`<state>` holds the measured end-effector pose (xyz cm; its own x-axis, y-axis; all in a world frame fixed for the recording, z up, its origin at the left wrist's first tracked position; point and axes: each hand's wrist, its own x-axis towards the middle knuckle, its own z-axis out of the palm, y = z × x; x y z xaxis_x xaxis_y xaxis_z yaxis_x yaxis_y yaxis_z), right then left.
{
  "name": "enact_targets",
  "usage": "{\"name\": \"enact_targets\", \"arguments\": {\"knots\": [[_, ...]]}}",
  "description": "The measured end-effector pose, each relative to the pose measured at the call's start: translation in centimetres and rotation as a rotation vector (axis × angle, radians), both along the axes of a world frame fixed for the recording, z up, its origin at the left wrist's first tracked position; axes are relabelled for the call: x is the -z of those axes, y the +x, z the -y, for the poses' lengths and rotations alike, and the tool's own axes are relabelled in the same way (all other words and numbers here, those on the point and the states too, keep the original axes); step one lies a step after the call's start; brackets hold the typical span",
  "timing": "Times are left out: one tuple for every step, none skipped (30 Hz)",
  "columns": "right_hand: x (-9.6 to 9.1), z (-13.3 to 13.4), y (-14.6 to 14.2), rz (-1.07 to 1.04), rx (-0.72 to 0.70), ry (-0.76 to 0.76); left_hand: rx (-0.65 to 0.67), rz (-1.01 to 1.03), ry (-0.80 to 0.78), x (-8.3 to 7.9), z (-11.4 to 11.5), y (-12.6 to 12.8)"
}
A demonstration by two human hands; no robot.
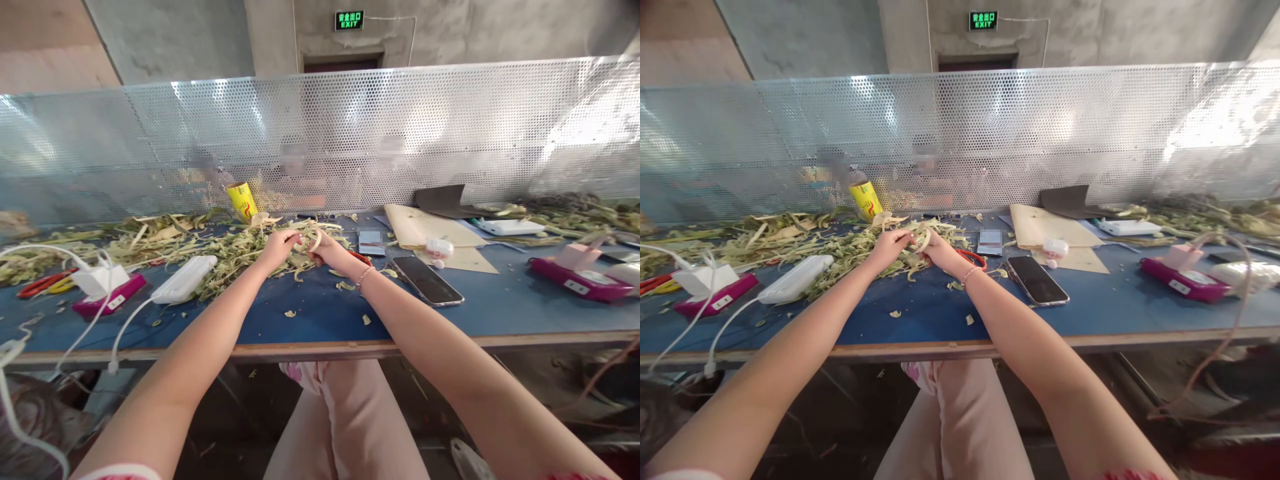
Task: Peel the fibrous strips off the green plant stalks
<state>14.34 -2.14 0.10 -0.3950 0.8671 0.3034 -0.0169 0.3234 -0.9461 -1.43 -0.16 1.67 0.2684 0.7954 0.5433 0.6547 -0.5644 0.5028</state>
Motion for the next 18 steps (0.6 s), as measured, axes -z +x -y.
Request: {"name": "enact_targets", "arguments": {"knots": [[0.0, 0.0, 0.0, -0.015, -0.004, -0.011, -0.004, -0.019, -0.001, 0.0, 0.0, 0.0], [0.1, -0.1, 0.0, -0.025, -0.007, -0.021, 0.000, -0.035, -0.006, 0.0, -0.1, 0.0], [0.1, -0.2, 0.0, -0.031, 0.000, -0.026, 0.016, -0.052, -0.017, 0.1, -0.2, 0.0], [0.2, -0.3, 0.0, -0.034, 0.015, -0.031, 0.040, -0.069, -0.030, 0.2, -0.4, -0.1], [0.3, -0.5, 0.1, -0.036, 0.033, -0.036, 0.072, -0.088, -0.045, 0.4, -0.5, -0.1], [0.4, -0.7, 0.1, -0.037, 0.052, -0.045, 0.101, -0.107, -0.058, 0.5, -0.6, -0.1], [0.5, -0.9, 0.1, -0.037, 0.072, -0.057, 0.123, -0.126, -0.067, 0.6, -0.7, -0.1], [0.6, -1.0, 0.2, -0.036, 0.090, -0.070, 0.132, -0.143, -0.070, 0.7, -0.7, -0.1], [0.6, -1.2, 0.2, -0.033, 0.110, -0.079, 0.129, -0.153, -0.063, 0.8, -0.7, -0.1], [0.7, -1.3, 0.3, -0.021, 0.135, -0.084, 0.112, -0.154, -0.049, 0.8, -0.6, -0.1], [0.7, -1.4, 0.5, 0.004, 0.169, -0.075, 0.085, -0.146, -0.030, 0.7, -0.5, -0.1], [0.7, -1.5, 0.6, 0.049, 0.208, -0.048, 0.048, -0.131, -0.014, 0.7, -0.4, -0.1], [0.7, -1.5, 0.8, 0.111, 0.248, -0.002, 0.008, -0.113, -0.003, 0.5, -0.3, -0.1], [0.7, -1.5, 1.0, 0.188, 0.285, 0.063, -0.033, -0.093, 0.003, 0.4, -0.3, 0.0], [0.7, -1.4, 1.2, 0.272, 0.314, 0.136, -0.069, -0.075, 0.005, 0.3, -0.2, 0.0], [0.6, -1.3, 1.3, 0.351, 0.326, 0.201, -0.094, -0.059, 0.005, 0.3, -0.1, 0.0], [0.5, -1.1, 1.4, 0.405, 0.311, 0.246, -0.107, -0.041, 0.003, 0.2, -0.1, 0.0], [0.4, -0.9, 1.5, 0.436, 0.270, 0.276, -0.110, -0.017, -0.002, 0.2, -0.1, -0.1]]}}
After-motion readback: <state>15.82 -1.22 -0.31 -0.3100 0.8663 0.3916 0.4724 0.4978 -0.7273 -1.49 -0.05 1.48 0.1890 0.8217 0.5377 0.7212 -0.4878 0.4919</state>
